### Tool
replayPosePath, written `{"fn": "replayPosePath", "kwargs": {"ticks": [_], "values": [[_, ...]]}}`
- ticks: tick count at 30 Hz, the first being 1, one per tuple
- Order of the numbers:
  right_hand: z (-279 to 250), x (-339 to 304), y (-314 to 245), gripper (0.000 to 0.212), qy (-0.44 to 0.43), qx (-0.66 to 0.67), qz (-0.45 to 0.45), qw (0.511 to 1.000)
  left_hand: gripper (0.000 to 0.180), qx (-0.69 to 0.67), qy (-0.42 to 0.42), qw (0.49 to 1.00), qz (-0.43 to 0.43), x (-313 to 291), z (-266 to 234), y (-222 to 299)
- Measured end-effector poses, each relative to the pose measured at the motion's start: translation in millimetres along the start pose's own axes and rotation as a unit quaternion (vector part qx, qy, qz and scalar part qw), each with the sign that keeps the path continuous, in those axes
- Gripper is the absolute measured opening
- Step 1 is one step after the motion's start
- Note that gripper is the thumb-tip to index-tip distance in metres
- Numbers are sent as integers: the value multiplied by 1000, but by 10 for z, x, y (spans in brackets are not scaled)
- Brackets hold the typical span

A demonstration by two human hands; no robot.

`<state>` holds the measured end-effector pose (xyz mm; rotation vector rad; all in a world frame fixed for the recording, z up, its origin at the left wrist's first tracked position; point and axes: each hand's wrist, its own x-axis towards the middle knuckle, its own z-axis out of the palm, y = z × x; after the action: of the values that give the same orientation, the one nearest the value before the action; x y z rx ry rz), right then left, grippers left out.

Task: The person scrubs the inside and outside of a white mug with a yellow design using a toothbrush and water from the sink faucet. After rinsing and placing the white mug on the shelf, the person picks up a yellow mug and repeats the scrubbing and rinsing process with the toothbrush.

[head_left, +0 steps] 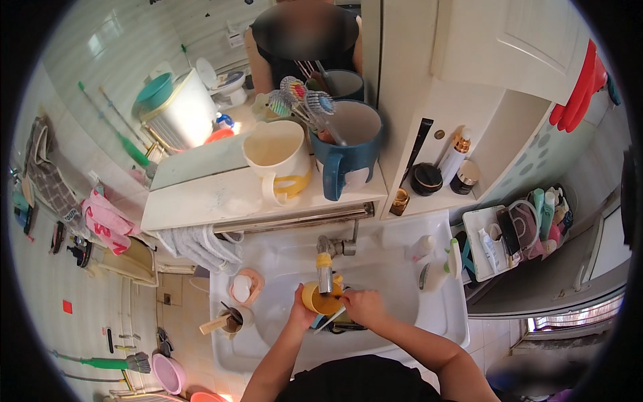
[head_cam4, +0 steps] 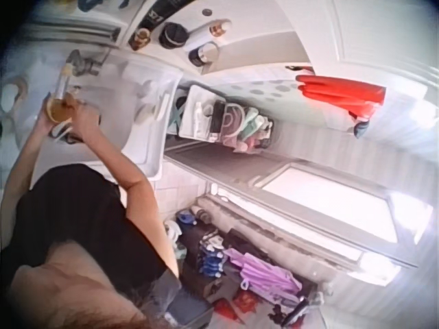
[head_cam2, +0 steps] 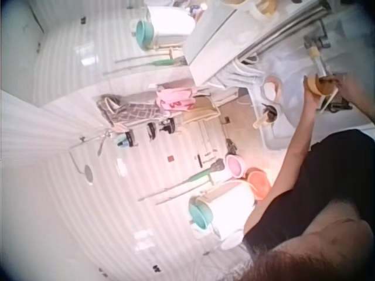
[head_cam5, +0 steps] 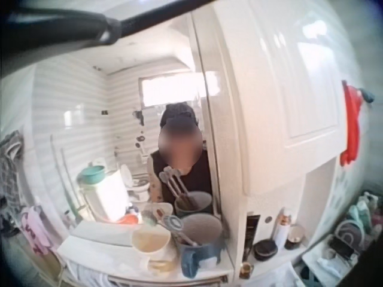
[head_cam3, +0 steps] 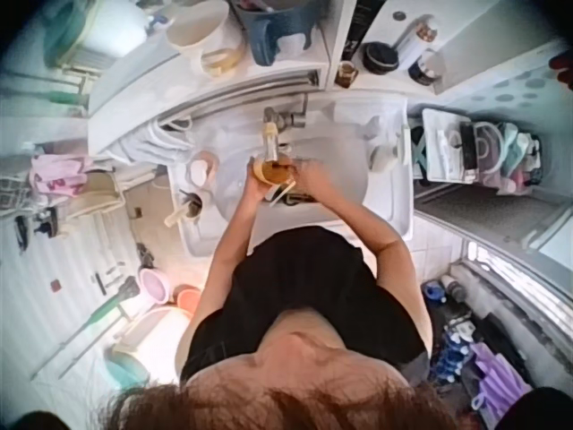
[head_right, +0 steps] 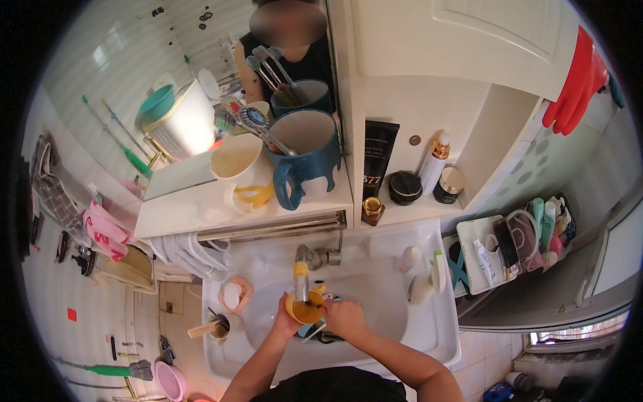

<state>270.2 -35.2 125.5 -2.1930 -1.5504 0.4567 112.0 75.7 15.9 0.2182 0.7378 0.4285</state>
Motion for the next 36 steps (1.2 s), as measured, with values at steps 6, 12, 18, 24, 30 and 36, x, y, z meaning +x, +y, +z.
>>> {"fn": "replayPosePath", "kwargs": {"ticks": [6,12,18,24,30,36], "values": [[-4,-40,-78,20,10,105,-42,994,64,-12,-28,1000,0,10,159,-8],[-64,26,-55,21,28,54,21,998,67,-3,-32,999,17,35,61,-86],[-101,-42,88,20,-82,38,-24,996,62,17,-57,998,11,-35,53,-22],[13,-39,-77,21,19,109,-12,994,68,8,-24,999,29,0,43,-71],[39,27,97,20,8,65,-32,997,62,27,-23,999,34,-76,-35,-13],[51,-38,-20,24,-53,123,-31,991,68,50,-32,998,26,-138,85,49]]}}
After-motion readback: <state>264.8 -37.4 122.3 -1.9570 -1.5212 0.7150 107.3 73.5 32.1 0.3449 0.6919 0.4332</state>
